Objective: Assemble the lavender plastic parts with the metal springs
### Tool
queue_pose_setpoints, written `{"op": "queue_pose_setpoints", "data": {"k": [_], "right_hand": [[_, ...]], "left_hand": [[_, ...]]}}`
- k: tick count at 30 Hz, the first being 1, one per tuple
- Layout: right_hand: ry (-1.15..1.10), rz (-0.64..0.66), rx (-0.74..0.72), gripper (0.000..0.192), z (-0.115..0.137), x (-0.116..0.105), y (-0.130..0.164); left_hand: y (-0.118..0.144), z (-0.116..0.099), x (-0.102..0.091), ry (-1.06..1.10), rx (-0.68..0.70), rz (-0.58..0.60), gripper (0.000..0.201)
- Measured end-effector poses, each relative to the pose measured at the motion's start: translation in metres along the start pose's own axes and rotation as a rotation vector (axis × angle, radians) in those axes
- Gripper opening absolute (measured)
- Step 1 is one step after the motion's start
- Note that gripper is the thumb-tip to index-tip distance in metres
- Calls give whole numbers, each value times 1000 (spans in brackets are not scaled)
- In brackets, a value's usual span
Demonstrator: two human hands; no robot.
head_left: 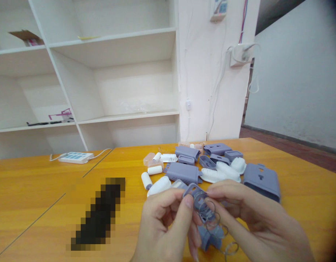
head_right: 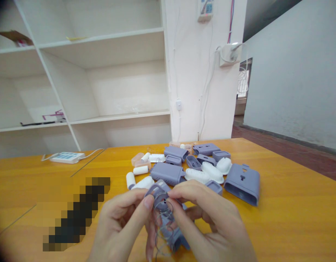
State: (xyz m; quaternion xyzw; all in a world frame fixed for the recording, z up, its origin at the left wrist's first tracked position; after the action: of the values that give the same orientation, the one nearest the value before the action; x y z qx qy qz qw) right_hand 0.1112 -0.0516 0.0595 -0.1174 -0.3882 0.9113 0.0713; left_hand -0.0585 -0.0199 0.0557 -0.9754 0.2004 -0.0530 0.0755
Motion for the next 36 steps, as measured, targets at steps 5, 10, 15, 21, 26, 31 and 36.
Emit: {"op": "queue_pose_setpoints", "data": {"k": [5, 10, 15, 21, 26, 31, 36], "right_hand": [[-103, 51, 187, 7, -6, -1, 0], [-98, 45, 205, 4, -15, -4, 6], [-1, -43, 99, 16, -14, -4, 11], [-48, -127, -32, 22, -2, -6, 4], [-265, 65, 119, 20, -1, -9, -13], [-194, 104, 58, 15, 5, -13, -18], [55, 165, -131, 35, 9, -22, -16]], "left_hand": [[0, 1, -3, -98, 117, 52, 51], [3, -2, -5, -160, 266, 84, 44], [9, -5, -1, -329, 485, -72, 20], [9, -2, -3, -330, 489, -76, 16], [9, -14, -5, -404, 557, -32, 12], [11, -23, -2, -496, 745, -29, 20], [12, -10, -1, -378, 675, 12, 16]]}}
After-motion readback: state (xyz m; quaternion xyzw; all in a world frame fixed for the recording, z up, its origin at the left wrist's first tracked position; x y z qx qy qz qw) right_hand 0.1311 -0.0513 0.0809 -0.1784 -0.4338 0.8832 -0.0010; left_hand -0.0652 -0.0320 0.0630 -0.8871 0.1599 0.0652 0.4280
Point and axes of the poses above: each hand's wrist, its own y-axis away from the middle knuckle, its own x-axis out of the palm, z = x × y, the point moved 3 cm from there along -y, towards the middle knuckle, and after that the axes turned 2 degrees about -y, right-handed, at the moved point
